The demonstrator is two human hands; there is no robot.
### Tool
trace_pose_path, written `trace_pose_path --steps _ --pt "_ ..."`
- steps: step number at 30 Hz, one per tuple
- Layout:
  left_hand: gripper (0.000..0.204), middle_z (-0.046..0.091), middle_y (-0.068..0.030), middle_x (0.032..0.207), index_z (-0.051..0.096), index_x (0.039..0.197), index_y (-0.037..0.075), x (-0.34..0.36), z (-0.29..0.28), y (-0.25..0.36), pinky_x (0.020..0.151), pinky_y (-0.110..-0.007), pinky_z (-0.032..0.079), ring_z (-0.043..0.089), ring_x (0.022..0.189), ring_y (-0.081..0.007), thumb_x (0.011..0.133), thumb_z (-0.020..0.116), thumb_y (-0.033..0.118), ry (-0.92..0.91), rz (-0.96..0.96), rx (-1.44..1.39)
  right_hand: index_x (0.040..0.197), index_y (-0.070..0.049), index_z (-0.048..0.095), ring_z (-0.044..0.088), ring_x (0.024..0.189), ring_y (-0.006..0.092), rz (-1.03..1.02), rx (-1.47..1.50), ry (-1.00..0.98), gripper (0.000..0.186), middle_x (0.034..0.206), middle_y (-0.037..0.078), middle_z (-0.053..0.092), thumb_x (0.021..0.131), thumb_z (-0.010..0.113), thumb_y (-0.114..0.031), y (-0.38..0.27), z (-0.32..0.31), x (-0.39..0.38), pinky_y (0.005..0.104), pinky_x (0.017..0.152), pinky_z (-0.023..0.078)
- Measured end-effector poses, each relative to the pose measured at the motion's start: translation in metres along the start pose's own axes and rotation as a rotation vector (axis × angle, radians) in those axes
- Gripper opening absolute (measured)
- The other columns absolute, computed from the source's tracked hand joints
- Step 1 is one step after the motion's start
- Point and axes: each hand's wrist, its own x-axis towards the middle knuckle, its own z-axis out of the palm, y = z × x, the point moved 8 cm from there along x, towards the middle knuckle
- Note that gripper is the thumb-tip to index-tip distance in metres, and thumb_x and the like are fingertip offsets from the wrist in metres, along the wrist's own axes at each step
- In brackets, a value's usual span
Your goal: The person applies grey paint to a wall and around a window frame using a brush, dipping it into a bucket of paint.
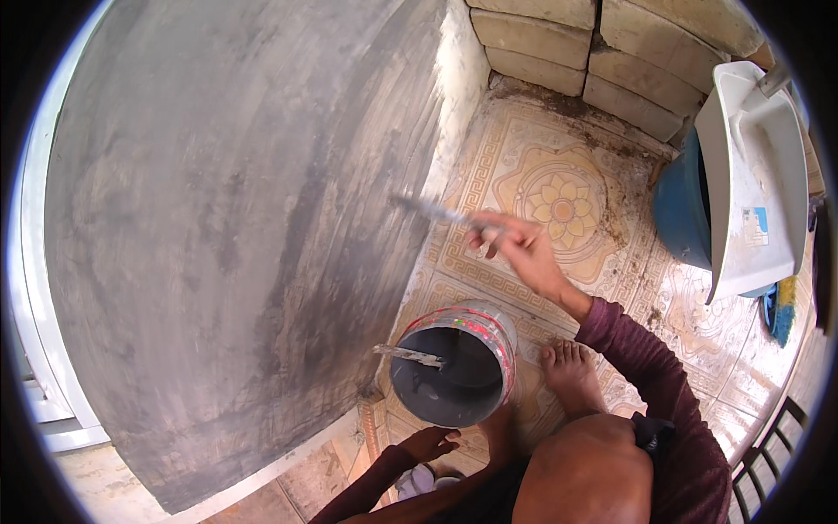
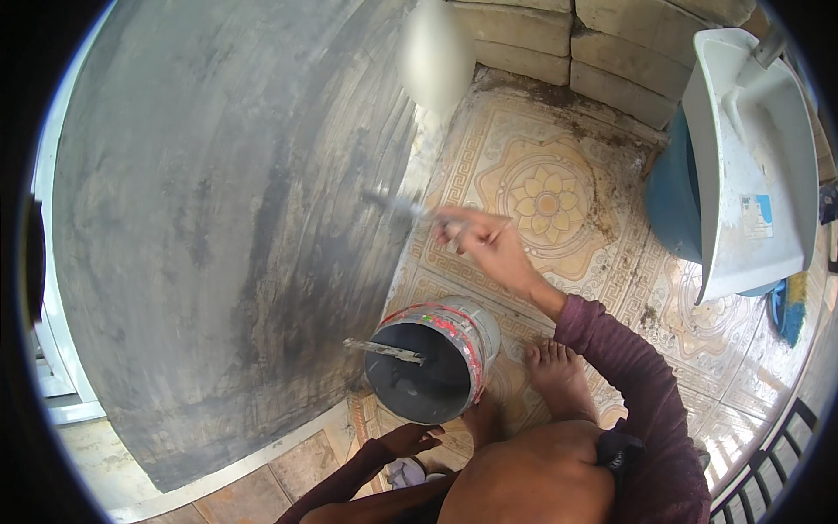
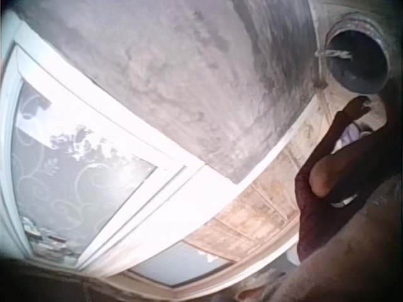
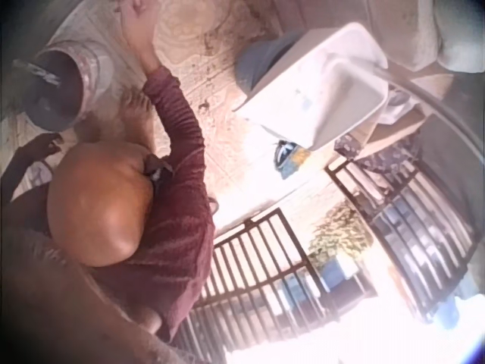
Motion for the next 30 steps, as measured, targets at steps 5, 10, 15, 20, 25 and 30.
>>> trace_pose_path --steps 5,10,15,20,25,30 --pt "0.044 0.065 -0.0193 0.116 0.058 0.123 0.002 -0.006 0.001 -0.006 0.092 -0.039 0.049 0.063 0.107 -0.0316 0.095 0.06 0.035 0.027 -0.043 -0.045 0.132 0.004 0.049 0.067 0.087 0.0171 0.141 0.418 0.212 0.042 0.107 0.014 0.067 0.095 0.049 -0.016 0.009 -0.038 0.022 0.0292 0.067 0.055" --pt "0.044 0.064 -0.0183 0.119 0.057 0.125 0.003 -0.006 0.004 -0.003 0.092 -0.038 0.049 0.062 0.109 -0.0296 0.096 0.06 0.036 0.005 -0.027 -0.023 0.137 0.0 0.049 0.062 0.075 0.0134 0.17 0.042 0.122 0.046 0.094 0.009 0.063 0.094 0.046 -0.015 0.007 -0.046 0.045 0.0257 0.067 0.054" --pt "0.044 0.064 -0.0186 0.118 0.058 0.124 0.003 -0.005 0.002 -0.005 0.093 -0.039 0.049 0.062 0.111 -0.0307 0.096 0.061 0.036 0.038 -0.004 -0.015 0.141 -0.002 0.047 0.064 0.101 0.0268 0.052 -0.489 0.246 0.046 0.118 0.019 0.062 0.098 0.044 -0.019 -0.01 -0.057 0.089 0.0338 0.093 0.05" --pt "0.043 0.064 -0.0191 0.117 0.058 0.124 0.003 -0.007 0.002 -0.002 0.093 -0.039 0.049 0.062 0.11 -0.031 0.096 0.061 0.036 0.048 -0.004 -0.018 0.139 0.001 0.048 0.053 0.127 0.0308 -0.11 -0.431 0.026 0.043 0.143 0.022 0.047 0.1 0.046 -0.019 0.023 0.012 0.057 0.0362 0.106 0.042" --pt "0.044 0.064 -0.0194 0.116 0.058 0.123 0.002 -0.007 0.006 -0.008 0.093 -0.039 0.049 0.062 0.11 -0.0316 0.096 0.06 0.037 0.025 -0.019 -0.022 0.122 0.002 0.062 0.064 0.11 0.0252 0.056 -0.451 -0.404 0.032 0.133 0.018 0.059 0.097 0.048 -0.013 0.031 0.063 0.001 0.0341 0.095 0.05" --pt "0.045 0.063 -0.0195 0.117 0.057 0.122 0.003 -0.001 0.001 -0.004 0.092 -0.039 0.049 0.062 0.109 -0.0323 0.095 0.059 0.038 0.009 -0.004 0.012 0.116 0.003 0.066 0.063 0.086 0.0139 0.002 -0.387 -0.033 0.034 0.127 0.015 0.065 0.098 0.051 -0.021 0.021 -0.028 0.073 0.0315 0.08 0.053"
